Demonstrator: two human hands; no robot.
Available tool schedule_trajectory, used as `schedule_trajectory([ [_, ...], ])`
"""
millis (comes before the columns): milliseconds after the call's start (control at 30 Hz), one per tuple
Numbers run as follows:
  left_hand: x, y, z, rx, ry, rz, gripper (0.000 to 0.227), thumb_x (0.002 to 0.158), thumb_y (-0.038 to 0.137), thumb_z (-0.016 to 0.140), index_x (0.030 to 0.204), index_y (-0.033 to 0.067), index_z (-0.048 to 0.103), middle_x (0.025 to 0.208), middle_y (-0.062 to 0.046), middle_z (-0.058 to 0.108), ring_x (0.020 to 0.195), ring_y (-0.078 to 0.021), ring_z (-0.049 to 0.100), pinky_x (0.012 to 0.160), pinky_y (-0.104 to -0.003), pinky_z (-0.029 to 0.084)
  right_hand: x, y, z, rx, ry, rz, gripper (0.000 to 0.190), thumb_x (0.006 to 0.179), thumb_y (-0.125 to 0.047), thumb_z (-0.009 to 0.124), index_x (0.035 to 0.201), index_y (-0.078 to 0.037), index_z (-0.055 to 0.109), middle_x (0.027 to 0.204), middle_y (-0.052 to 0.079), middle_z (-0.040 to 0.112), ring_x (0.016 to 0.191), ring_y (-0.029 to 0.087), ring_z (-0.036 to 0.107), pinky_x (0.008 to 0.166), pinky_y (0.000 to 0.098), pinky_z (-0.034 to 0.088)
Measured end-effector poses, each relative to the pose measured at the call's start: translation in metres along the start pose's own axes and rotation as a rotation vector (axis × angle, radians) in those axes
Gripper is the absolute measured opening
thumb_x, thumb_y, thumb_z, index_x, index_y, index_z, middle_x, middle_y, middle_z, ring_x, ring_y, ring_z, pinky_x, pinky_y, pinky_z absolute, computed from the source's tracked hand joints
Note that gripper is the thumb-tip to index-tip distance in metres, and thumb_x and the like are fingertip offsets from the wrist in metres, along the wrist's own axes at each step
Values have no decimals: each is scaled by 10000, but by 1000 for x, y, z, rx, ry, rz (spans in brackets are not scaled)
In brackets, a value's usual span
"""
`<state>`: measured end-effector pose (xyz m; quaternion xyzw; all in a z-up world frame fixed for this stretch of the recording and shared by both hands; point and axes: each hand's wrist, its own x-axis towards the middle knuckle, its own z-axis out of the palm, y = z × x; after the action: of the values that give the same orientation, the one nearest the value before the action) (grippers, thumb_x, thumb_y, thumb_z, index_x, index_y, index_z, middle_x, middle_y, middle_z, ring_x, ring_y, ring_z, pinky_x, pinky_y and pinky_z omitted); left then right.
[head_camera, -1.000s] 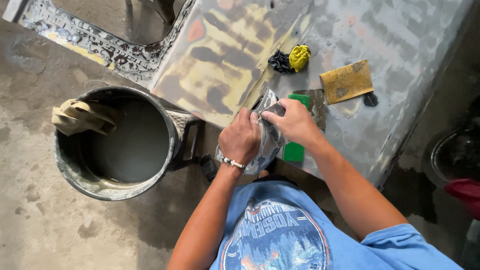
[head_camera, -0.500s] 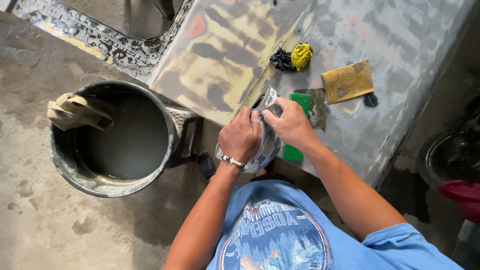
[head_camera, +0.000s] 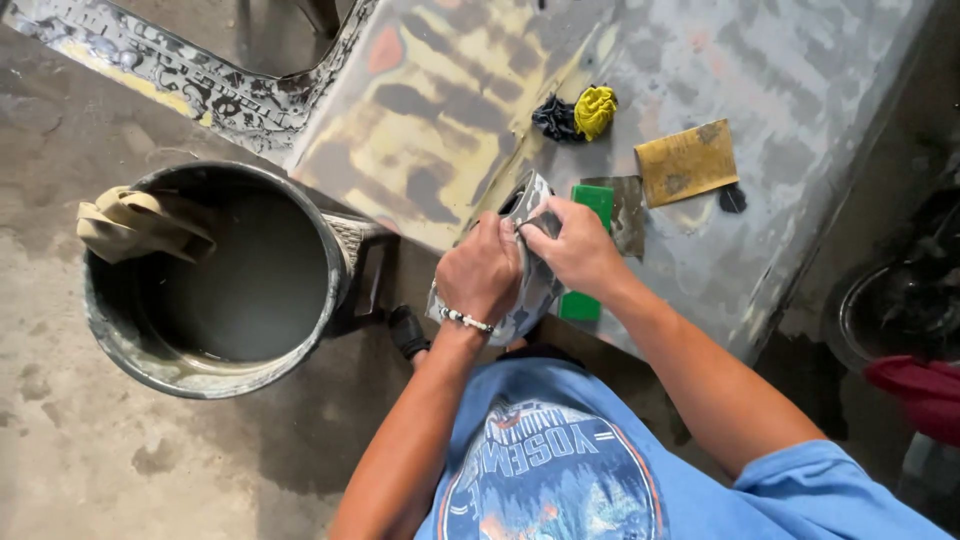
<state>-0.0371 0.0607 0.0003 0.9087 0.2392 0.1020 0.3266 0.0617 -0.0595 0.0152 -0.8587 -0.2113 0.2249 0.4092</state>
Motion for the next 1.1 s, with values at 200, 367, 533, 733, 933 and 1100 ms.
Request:
schedule_trajectory([
  [200,-5,-4,1,-18,-6,7,248,1062,318,456,968,122,577,810,-169,715,660,-429,671,564,-554,504,-2,14,6,-15,45,-107,233,885,-225,752,929,-17,655,756,123,654,675,185,623,647,360,508],
  [367,-12,2,0,-14,-32,0,251,1053,320,460,968,117,581,801,-167,714,653,-424,672,568,-549,510,3,21,9,1,46,-86,215,896,-214,740,912,-17,654,726,117,637,661,177,594,624,354,497],
  [533,-5,1,-3,-19,-2,-12,254,1043,322,463,955,123,595,804,-159,721,653,-422,674,568,-549,511,7,7,6,20,-26,-66,187,897,-202,716,908,-24,661,713,116,631,654,167,574,612,354,490],
  [733,1,0,1,15,15,-13,249,1048,325,463,961,132,595,793,-153,719,651,-418,676,560,-549,509,7,7,6,-4,47,-124,205,887,-206,731,941,-21,660,742,118,649,656,179,611,643,355,504],
  [933,2,-1,12,49,45,-12,255,1037,341,473,946,137,597,791,-149,718,637,-406,678,553,-541,520,11,17,9,5,92,-94,214,893,-208,728,939,-19,639,752,153,653,666,219,628,655,366,512],
  [1100,-8,1,14,10,35,-22,266,1054,336,460,948,128,587,816,-147,716,655,-403,682,564,-533,528,0,29,13,-29,119,-143,196,899,-195,731,928,-21,644,787,160,662,680,224,625,652,371,507],
])
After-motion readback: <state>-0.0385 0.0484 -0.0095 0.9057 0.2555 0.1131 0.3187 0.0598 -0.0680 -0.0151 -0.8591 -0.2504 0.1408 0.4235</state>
